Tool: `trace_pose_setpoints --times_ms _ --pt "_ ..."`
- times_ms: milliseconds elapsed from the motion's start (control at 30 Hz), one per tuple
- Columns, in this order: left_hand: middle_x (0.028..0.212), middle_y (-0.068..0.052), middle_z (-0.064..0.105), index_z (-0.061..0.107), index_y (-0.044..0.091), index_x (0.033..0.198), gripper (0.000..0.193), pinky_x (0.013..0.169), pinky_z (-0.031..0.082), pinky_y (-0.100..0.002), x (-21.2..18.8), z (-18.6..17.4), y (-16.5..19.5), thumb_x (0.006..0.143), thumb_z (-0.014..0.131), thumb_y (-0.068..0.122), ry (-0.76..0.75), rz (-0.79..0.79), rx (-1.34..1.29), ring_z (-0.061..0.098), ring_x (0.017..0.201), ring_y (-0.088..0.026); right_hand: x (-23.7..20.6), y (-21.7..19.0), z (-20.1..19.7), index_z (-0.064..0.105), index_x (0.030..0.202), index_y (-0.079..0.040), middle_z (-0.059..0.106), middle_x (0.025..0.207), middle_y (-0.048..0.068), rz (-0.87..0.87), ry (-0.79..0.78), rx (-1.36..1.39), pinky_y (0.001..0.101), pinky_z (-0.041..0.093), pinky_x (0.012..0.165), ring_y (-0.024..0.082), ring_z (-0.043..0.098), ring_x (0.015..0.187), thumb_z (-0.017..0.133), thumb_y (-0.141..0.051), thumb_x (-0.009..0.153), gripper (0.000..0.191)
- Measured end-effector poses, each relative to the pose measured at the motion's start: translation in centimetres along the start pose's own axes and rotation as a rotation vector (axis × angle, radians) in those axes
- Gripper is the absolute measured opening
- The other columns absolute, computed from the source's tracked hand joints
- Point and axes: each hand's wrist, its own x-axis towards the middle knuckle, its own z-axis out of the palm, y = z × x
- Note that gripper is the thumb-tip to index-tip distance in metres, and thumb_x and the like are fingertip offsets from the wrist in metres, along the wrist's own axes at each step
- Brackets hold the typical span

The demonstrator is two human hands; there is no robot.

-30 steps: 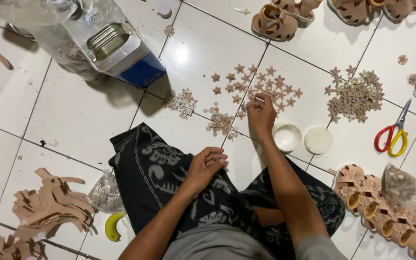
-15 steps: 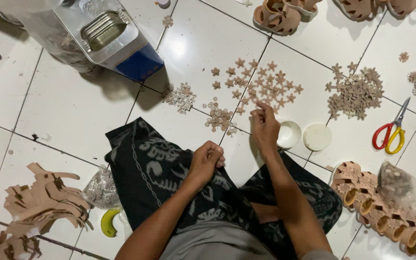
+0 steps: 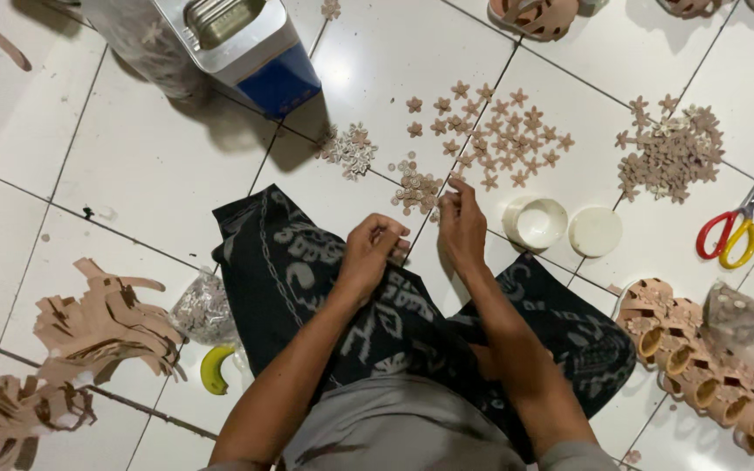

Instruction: The person sits on the floor assembling small wooden flower cutouts. They pick up flower pieces, dip them into a container of white glue, press the pieces together into flower shapes, and attach finished flowers onto wooden shoe components laid out on the floor.

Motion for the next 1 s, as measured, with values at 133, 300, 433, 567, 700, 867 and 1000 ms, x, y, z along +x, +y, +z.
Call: trace_pose_setpoints --times_ms 133,300,433,567,700,867,1000 --pt "0.100 -0.009 0.070 0.062 0.004 0.107 0.018 0.072 0.061 -0.032 0.6 -0.8 1.3 0.102 0.060 0.021 0.043 -0.060 -0.073 0.068 0.083 -0.015 -1.0 -0.1 -0.3 0.053 0.140 -0.001 0.068 0.105 0.014 -0.184 0.021 -0.151 0.0386 0.054 0.083 0.027 0.064 0.096 0.067 -0.006 0.093 0.049" --pt "0.101 -0.010 0.072 0.063 0.002 0.103 0.019 0.076 0.060 -0.032 1.5 -0.7 3.3 0.102 0.061 0.021 0.071 -0.035 0.000 0.069 0.084 -0.015 -2.1 -0.9 0.2 0.052 0.140 0.000 0.065 0.106 0.015 -0.123 0.015 -0.114 0.0380 0.053 0.083 0.026 0.063 0.095 0.070 -0.005 0.090 0.053" --pt "0.093 -0.011 0.073 0.065 0.000 0.090 0.036 0.075 0.063 -0.032 3.1 -1.8 6.2 0.108 0.056 0.030 0.216 -0.038 0.110 0.070 0.082 -0.016 -1.2 -1.4 0.4 0.050 0.141 0.001 0.067 0.101 0.013 -0.030 -0.029 -0.049 0.0371 0.055 0.080 0.023 0.065 0.088 0.066 -0.006 0.093 0.051" --pt "0.089 -0.009 0.072 0.069 0.004 0.092 0.033 0.071 0.057 -0.034 5.3 -3.3 9.0 0.106 0.054 0.030 0.300 0.027 0.106 0.068 0.079 -0.016 0.0 -1.7 1.0 0.046 0.140 0.004 0.067 0.100 0.014 -0.018 0.010 0.070 0.0339 0.057 0.079 0.021 0.067 0.087 0.067 -0.007 0.093 0.052" --pt "0.088 -0.005 0.074 0.074 0.010 0.101 0.019 0.065 0.055 -0.037 7.5 -4.1 10.4 0.096 0.064 0.026 0.356 0.085 0.447 0.067 0.075 -0.016 1.3 -2.2 2.0 0.049 0.139 0.003 0.069 0.110 0.012 -0.032 -0.014 0.331 0.0302 0.058 0.084 0.017 0.068 0.097 0.063 -0.006 0.098 0.045" --pt "0.094 -0.010 0.070 0.071 0.008 0.098 0.017 0.075 0.054 -0.040 8.7 -3.4 9.9 0.088 0.072 0.021 0.333 0.412 0.953 0.068 0.084 -0.026 0.6 -1.0 0.2 0.052 0.138 0.003 0.071 0.110 0.013 0.002 -0.089 0.264 0.0294 0.056 0.082 0.016 0.065 0.094 0.068 -0.006 0.097 0.045" --pt "0.095 -0.016 0.062 0.061 0.003 0.095 0.022 0.078 0.049 -0.048 9.0 -2.2 8.8 0.086 0.073 0.019 0.376 0.345 1.097 0.061 0.092 -0.035 -1.3 0.8 -3.0 0.051 0.139 0.004 0.069 0.111 0.013 0.021 -0.030 0.292 0.0278 0.057 0.085 0.015 0.066 0.099 0.066 -0.005 0.098 0.044"
